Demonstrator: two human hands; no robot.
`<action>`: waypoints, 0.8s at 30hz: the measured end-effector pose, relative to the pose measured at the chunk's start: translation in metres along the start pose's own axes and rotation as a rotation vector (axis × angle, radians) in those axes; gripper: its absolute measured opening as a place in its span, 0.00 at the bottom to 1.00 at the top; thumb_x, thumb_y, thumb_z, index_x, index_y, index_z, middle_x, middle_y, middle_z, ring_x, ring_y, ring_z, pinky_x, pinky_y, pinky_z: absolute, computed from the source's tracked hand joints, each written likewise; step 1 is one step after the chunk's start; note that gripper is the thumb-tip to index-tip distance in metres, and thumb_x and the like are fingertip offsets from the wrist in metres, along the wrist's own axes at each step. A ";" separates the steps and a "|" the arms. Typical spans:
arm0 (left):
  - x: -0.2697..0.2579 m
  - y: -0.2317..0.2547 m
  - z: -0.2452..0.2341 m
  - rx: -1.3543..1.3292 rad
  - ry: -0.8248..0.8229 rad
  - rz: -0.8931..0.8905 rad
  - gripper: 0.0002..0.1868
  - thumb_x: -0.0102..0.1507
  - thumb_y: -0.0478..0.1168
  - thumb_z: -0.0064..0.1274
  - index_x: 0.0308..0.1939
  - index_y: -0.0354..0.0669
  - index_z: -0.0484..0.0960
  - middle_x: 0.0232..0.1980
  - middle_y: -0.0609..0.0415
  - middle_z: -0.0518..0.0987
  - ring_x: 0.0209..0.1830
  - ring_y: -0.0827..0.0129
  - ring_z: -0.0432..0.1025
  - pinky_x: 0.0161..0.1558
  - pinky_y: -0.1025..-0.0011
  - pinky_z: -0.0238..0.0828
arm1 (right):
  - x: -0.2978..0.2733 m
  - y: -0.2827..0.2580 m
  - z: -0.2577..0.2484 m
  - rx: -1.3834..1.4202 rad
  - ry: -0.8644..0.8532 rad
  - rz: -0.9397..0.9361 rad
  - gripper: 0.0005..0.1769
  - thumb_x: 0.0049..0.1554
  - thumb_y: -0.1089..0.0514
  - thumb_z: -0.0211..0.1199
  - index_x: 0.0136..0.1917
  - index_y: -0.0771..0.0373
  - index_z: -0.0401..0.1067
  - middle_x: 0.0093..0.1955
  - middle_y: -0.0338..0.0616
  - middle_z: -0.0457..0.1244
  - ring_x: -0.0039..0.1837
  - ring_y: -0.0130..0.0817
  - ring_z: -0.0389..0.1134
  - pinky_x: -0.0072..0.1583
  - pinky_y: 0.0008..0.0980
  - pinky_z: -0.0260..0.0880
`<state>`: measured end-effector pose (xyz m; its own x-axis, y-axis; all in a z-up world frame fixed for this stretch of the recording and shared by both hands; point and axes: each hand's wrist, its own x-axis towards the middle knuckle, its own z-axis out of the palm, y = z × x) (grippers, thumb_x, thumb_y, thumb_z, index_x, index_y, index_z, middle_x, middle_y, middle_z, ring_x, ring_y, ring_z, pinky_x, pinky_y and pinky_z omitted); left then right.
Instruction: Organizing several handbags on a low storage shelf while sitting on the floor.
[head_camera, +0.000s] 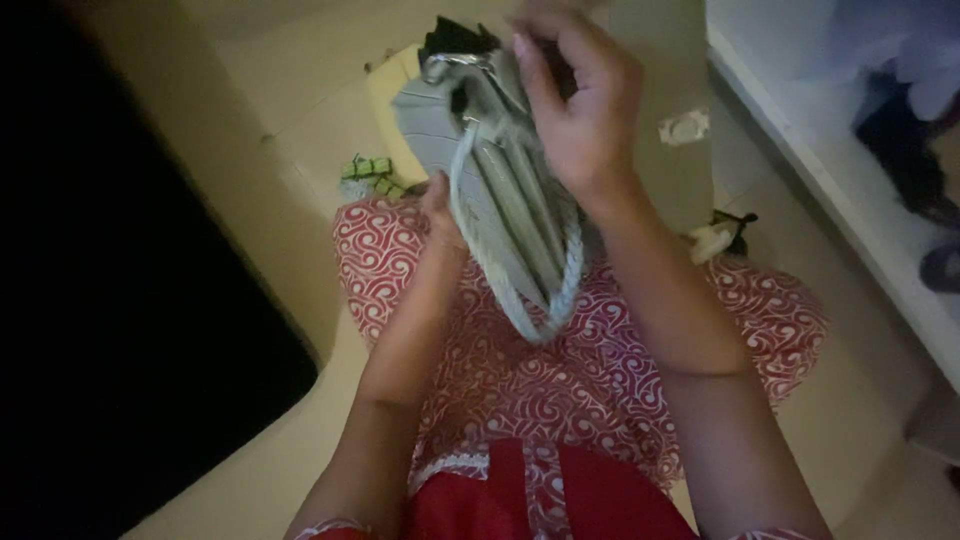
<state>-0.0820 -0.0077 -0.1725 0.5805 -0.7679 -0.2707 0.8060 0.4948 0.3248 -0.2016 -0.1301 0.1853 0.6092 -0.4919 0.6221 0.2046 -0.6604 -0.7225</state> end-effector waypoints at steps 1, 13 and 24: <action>-0.015 -0.002 0.010 -0.002 0.010 0.003 0.48 0.60 0.65 0.56 0.73 0.36 0.65 0.68 0.38 0.74 0.66 0.45 0.70 0.68 0.52 0.67 | -0.004 0.005 0.007 0.006 -0.007 0.006 0.06 0.72 0.63 0.67 0.62 0.65 0.76 0.55 0.39 0.70 0.51 0.23 0.71 0.54 0.26 0.72; -0.023 -0.031 0.040 -0.095 -0.036 -0.107 0.43 0.62 0.63 0.56 0.73 0.42 0.66 0.67 0.42 0.73 0.65 0.45 0.70 0.68 0.45 0.65 | -0.058 0.094 0.003 -0.448 -0.027 0.378 0.22 0.71 0.48 0.65 0.44 0.67 0.71 0.39 0.47 0.62 0.38 0.34 0.59 0.44 0.34 0.60; -0.003 -0.052 0.084 0.153 0.078 -0.081 0.51 0.60 0.70 0.44 0.76 0.41 0.51 0.72 0.34 0.61 0.71 0.40 0.60 0.66 0.41 0.62 | -0.070 0.113 -0.023 -0.064 -0.308 0.528 0.45 0.48 0.53 0.81 0.74 0.58 0.65 0.69 0.48 0.64 0.69 0.39 0.67 0.69 0.39 0.68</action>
<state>-0.1354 -0.0647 -0.1125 0.5268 -0.7657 -0.3690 0.8267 0.3605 0.4320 -0.2390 -0.1838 0.0667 0.8109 -0.5818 0.0624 -0.2256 -0.4092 -0.8841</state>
